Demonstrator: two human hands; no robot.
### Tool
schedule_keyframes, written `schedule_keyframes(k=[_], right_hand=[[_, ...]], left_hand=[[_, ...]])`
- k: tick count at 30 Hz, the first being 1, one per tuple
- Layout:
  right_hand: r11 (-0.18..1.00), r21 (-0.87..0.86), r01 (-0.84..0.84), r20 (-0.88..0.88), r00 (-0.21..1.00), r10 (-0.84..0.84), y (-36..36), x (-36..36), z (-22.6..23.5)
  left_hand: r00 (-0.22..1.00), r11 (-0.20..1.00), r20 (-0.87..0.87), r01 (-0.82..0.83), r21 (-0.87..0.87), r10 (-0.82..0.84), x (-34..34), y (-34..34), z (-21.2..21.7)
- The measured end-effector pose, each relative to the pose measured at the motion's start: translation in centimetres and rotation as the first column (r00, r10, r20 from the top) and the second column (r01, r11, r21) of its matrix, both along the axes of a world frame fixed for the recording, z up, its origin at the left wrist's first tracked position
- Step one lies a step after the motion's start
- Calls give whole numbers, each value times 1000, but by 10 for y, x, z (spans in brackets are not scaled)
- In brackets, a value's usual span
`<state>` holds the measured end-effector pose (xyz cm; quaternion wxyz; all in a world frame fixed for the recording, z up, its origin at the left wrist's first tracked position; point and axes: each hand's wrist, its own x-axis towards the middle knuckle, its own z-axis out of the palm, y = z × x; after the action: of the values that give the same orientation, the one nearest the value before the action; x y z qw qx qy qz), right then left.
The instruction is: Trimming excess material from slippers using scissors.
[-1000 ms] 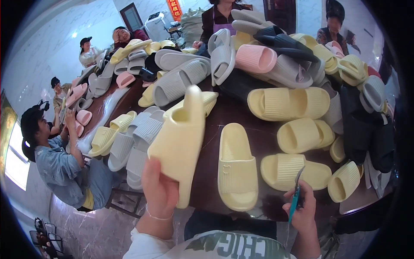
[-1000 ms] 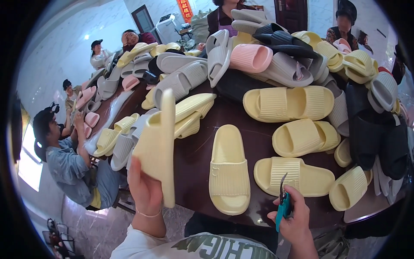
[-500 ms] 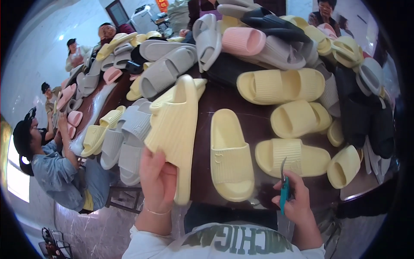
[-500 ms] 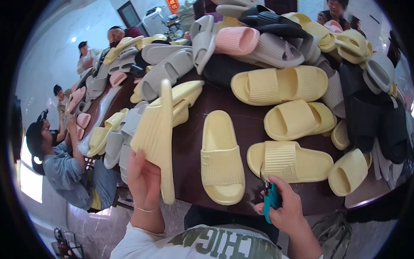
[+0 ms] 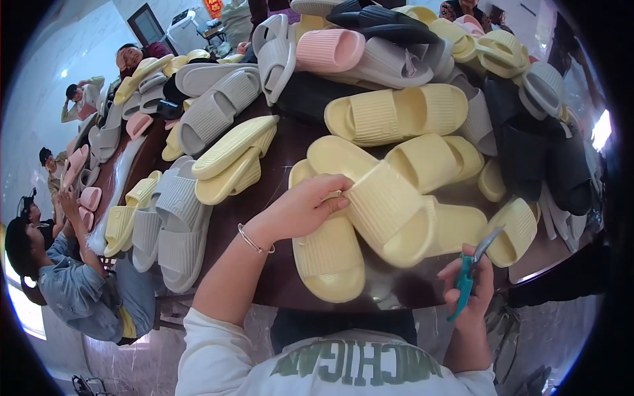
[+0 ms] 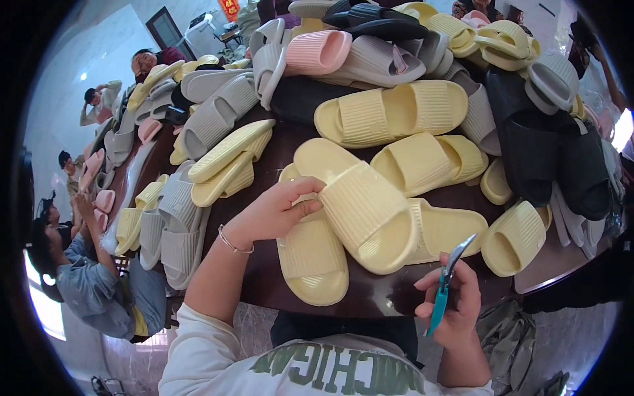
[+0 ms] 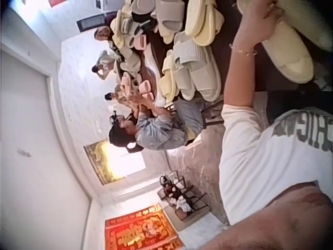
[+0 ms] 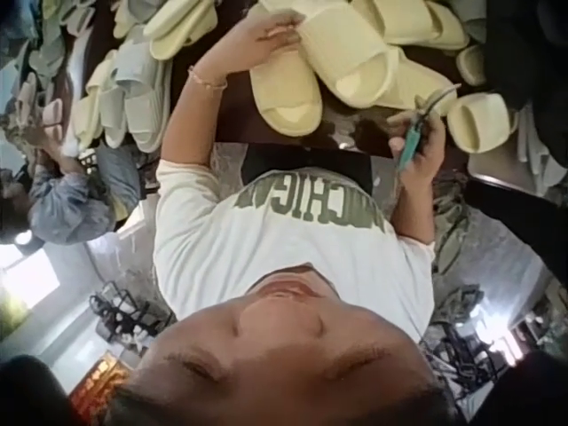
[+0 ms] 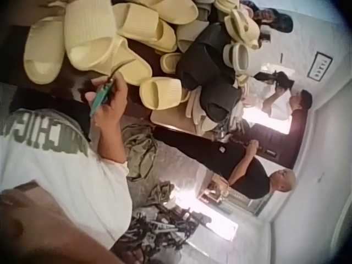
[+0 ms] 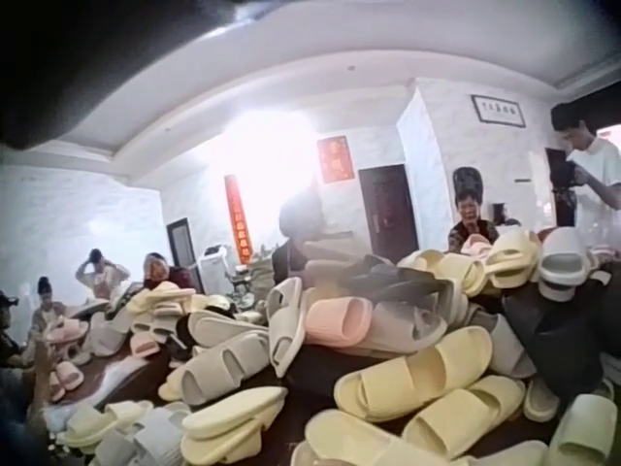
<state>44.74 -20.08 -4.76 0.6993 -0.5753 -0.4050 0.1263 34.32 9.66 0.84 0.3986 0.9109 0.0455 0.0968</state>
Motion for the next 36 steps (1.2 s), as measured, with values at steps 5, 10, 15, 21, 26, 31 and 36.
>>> schedule_keyframes(k=[5,10,15,21,26,31,36], right_hand=[[997,-36,74,-89,993,-77,-10,1,-7],[991,-113,67,-76,994,-76,-1,1,-4],[991,-103,89,-161,981,-105,2,-5,10],[982,-159,100,159,985,-74,0,10,6],[916,-339,215,533,846,-1,22,-1,29],[906,-284,313,615,785,-78,24,-3,37],[857,-267,441,689,709,-149,16,1,38]], left_hand=[[984,940,160,20,340,-78,-5,-3,-13],[946,993,-311,66,-97,-93,4,7,-24],[991,757,-127,-118,-642,47,-2,-5,-12],[799,366,234,19,-930,554,-31,-47,17],[724,325,269,65,-944,636,-48,-73,7],[637,412,305,-22,-911,708,-56,-88,-10],[615,509,391,-20,-860,685,-57,-87,-25]])
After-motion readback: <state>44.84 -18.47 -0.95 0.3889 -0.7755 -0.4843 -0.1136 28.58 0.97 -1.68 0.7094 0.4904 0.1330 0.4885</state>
